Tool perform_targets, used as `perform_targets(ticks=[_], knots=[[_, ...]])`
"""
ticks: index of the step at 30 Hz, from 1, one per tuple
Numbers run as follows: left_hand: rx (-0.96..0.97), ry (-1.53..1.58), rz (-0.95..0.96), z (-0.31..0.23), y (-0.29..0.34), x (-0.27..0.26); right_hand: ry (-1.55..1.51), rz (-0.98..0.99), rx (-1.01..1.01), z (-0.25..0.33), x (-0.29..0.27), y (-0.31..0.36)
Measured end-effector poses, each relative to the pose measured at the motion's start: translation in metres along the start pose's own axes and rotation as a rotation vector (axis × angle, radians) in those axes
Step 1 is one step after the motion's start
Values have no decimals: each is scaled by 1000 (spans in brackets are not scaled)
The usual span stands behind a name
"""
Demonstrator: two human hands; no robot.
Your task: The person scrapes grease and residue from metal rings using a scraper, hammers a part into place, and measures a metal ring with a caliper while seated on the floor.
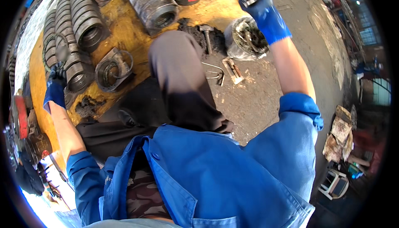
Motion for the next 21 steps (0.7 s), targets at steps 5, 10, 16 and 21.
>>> perform_targets(ticks=[5,10,16,21], knots=[[-125,136,-196,23,-36,-7,123,-198,-30,4,-192,101],[-89,211,-373,17,-37,-36,466,-534,-6,-58,-291,168],[-123,168,-358,27,-44,-30,1257,-599,-121,-76,-335,176],[-114,143,-400,28,-20,-25,2194,-291,268,-98,-285,153]])
Point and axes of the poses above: each hand's wrist, its own y-axis away from the middle knuckle, its own x-axis out of the palm, z = x × y, the point moved 9 cm from there along -y, towards the middle knuckle, and after that the axes turned 13 degrees about -x, right-handed, at the moved point
